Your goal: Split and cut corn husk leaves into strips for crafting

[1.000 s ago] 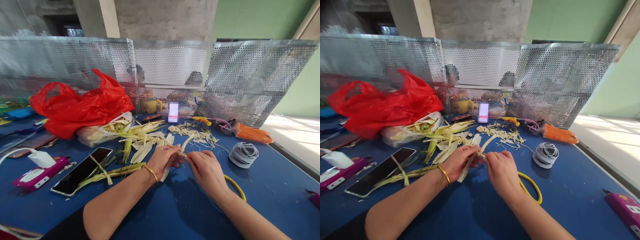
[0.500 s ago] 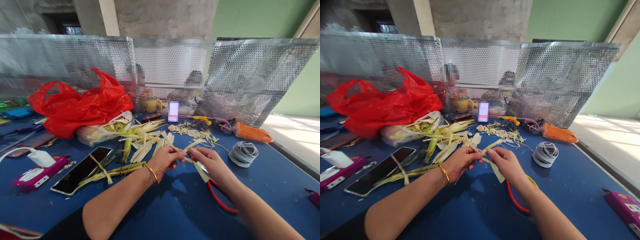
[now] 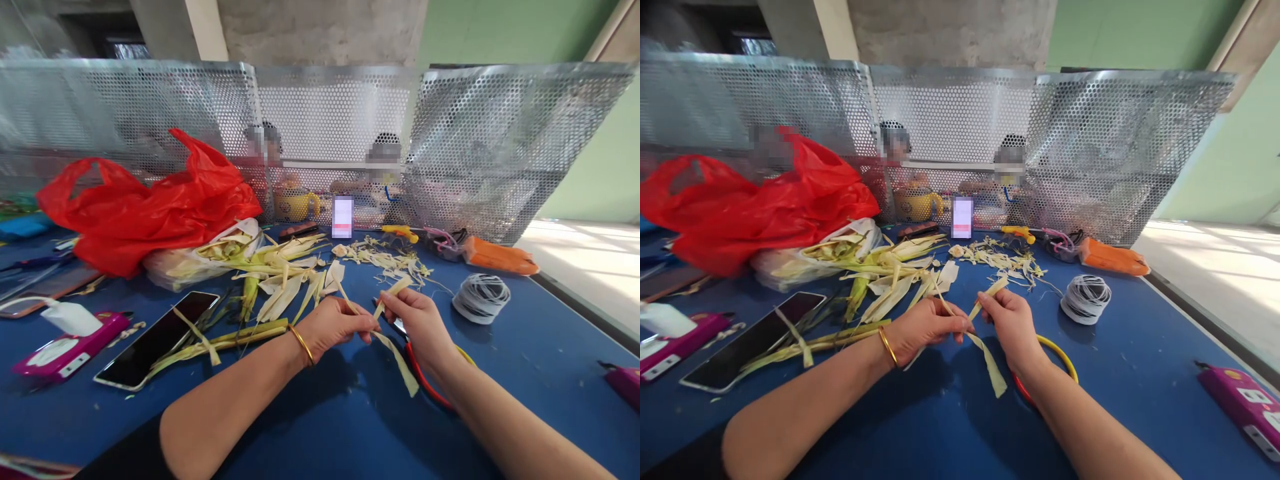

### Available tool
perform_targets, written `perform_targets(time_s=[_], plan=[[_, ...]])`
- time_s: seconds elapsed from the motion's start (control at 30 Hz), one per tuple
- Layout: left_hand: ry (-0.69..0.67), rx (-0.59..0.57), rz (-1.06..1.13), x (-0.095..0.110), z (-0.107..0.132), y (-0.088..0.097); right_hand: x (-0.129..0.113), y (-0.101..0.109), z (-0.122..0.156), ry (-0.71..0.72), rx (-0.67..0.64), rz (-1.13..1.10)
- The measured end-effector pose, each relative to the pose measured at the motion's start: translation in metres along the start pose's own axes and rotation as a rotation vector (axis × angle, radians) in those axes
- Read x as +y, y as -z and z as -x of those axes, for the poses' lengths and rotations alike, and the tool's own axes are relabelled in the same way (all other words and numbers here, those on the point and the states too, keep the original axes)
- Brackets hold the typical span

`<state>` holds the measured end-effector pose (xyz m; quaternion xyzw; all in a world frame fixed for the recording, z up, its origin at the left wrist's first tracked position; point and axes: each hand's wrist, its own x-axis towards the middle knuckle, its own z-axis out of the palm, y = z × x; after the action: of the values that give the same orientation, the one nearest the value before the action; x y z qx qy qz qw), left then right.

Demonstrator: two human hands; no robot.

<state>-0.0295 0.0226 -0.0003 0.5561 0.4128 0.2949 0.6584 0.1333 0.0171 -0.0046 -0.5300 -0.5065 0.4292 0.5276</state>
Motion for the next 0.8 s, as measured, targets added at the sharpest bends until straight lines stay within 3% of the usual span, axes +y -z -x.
perform_targets(time_s=[0.17, 0.3, 0.43, 0.5, 0.57, 0.63, 0.73, 0.8], plan=[[0.017, -0.018, -0.026, 0.000, 0.000, 0.000, 0.003, -0.001, -0.001, 0.052, 0.020, 0.096], [0.027, 0.000, 0.022, 0.000, -0.001, 0.002, 0.002, 0.008, -0.005, 0.158, 0.040, 0.423], [0.019, -0.020, 0.035, 0.000, 0.000, 0.001, -0.012, 0.018, -0.002, 0.434, 0.247, 0.785], [0.015, -0.021, -0.004, 0.000, 0.001, -0.001, -0.019, 0.018, 0.002, 0.594, 0.235, 0.829], [0.006, -0.027, -0.052, 0.000, 0.003, -0.004, -0.021, 0.016, 0.005, 0.678, 0.129, 0.834], [-0.009, -0.027, -0.109, -0.001, 0.003, -0.008, -0.019, 0.011, 0.006, 0.627, -0.048, 0.782], [-0.018, -0.012, -0.188, -0.005, 0.003, -0.012, -0.010, 0.003, 0.007, 0.350, -0.308, 0.508], [-0.021, -0.015, -0.212, -0.007, 0.003, -0.014, -0.005, 0.000, 0.007, 0.199, -0.326, 0.338]])
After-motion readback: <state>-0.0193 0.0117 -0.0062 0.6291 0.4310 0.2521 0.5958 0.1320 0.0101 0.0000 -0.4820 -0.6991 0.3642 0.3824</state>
